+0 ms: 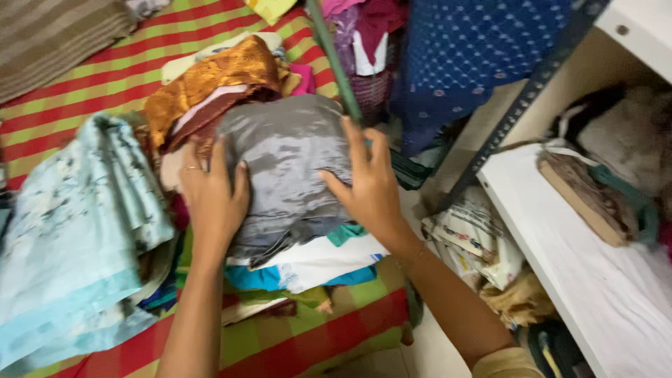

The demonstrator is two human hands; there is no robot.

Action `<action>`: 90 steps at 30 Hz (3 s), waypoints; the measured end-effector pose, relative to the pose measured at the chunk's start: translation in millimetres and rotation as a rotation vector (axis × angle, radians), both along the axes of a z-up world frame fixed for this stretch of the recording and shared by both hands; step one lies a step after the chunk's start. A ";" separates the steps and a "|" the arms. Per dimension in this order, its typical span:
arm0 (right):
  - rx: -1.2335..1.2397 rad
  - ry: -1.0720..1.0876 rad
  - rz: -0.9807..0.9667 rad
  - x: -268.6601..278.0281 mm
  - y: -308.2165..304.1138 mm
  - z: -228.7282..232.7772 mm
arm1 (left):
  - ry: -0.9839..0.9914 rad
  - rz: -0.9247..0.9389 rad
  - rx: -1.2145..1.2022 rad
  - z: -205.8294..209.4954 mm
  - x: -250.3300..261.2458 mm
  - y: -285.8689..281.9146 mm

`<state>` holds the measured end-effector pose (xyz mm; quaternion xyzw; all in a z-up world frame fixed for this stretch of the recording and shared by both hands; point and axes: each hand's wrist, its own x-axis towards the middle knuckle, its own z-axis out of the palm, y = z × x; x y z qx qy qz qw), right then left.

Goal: The person retrieves various folded garments from a white shelf and places them onto a bed. They handle items one by one, including shirts, pants, and patterned fabrics, stacking them on the bed surface.

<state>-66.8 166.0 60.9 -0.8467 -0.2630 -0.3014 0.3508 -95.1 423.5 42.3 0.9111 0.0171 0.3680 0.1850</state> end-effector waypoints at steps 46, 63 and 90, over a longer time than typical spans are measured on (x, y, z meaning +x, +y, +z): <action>-0.168 0.127 -1.173 30.8 -521.6 -137.2 | 1.087 -1.084 0.672 -82.0 82.7 -460.9; -0.160 0.068 -1.147 51.4 -645.3 -128.1 | 0.766 -1.128 0.583 -153.6 48.6 -480.1; 0.362 0.602 -0.469 -340.0 -603.8 -211.6 | 0.531 -1.194 -0.276 -265.2 -21.1 -689.6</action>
